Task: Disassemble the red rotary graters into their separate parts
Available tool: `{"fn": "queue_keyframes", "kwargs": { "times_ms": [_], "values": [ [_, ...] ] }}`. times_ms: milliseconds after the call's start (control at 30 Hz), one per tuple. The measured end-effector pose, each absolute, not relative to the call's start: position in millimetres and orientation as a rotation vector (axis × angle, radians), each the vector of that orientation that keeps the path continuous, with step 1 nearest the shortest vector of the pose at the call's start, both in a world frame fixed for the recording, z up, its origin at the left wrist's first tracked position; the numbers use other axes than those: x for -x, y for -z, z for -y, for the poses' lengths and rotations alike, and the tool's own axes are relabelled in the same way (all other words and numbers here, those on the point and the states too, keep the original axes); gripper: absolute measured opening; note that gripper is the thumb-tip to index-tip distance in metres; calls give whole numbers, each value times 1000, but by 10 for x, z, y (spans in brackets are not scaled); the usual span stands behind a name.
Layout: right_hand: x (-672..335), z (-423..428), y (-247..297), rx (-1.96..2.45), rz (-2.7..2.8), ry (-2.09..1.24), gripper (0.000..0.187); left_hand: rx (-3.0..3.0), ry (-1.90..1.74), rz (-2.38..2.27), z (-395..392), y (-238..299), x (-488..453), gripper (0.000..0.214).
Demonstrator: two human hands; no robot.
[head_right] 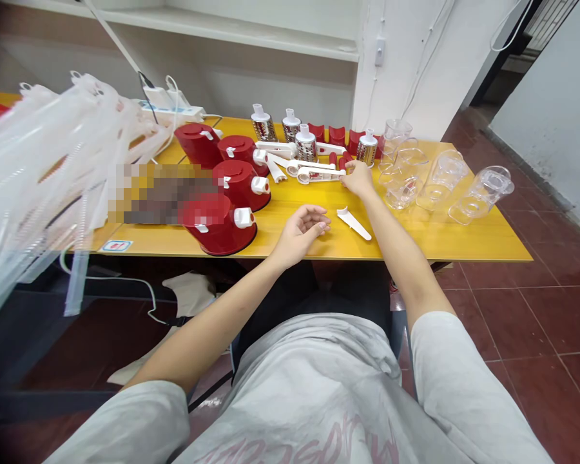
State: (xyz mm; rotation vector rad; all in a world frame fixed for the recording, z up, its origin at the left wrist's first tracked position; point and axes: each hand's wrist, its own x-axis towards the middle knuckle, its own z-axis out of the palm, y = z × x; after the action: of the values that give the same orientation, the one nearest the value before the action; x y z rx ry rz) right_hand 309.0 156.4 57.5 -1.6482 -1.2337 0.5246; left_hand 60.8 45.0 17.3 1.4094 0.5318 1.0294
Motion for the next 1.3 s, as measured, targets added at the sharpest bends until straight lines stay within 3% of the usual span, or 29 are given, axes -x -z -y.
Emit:
{"fn": "queue_keyframes", "kwargs": {
  "times_ms": [167, 600, 833, 1100, 1200, 1300],
  "values": [
    [-3100, -1476, -557, 1681, 1496, -299, 17, -1432, -1037, -532, -444, -178, -605, 36],
    [-3070, -1407, -440, 1649, 1995, -87, 52, -1458, -1004, -488, -429, -198, -600, 37],
    [-2997, -1343, -489, 1766, 2032, -117, 65, -1464, -1003, -473, -433, -179, -606, 39],
    [-2955, -1277, -791, 1866, 1969, -270, 58, -1448, -989, -482, -411, -187, -602, 45],
    [-3109, -964, -970, 1925, 1967, -336, 52, -1454, -991, -474, -405, -194, -597, 43],
    [-3184, -379, -1034, 2048, 2051, -404, 59, -1462, -1009, -456, -405, -206, -599, 39]
  ]
}}
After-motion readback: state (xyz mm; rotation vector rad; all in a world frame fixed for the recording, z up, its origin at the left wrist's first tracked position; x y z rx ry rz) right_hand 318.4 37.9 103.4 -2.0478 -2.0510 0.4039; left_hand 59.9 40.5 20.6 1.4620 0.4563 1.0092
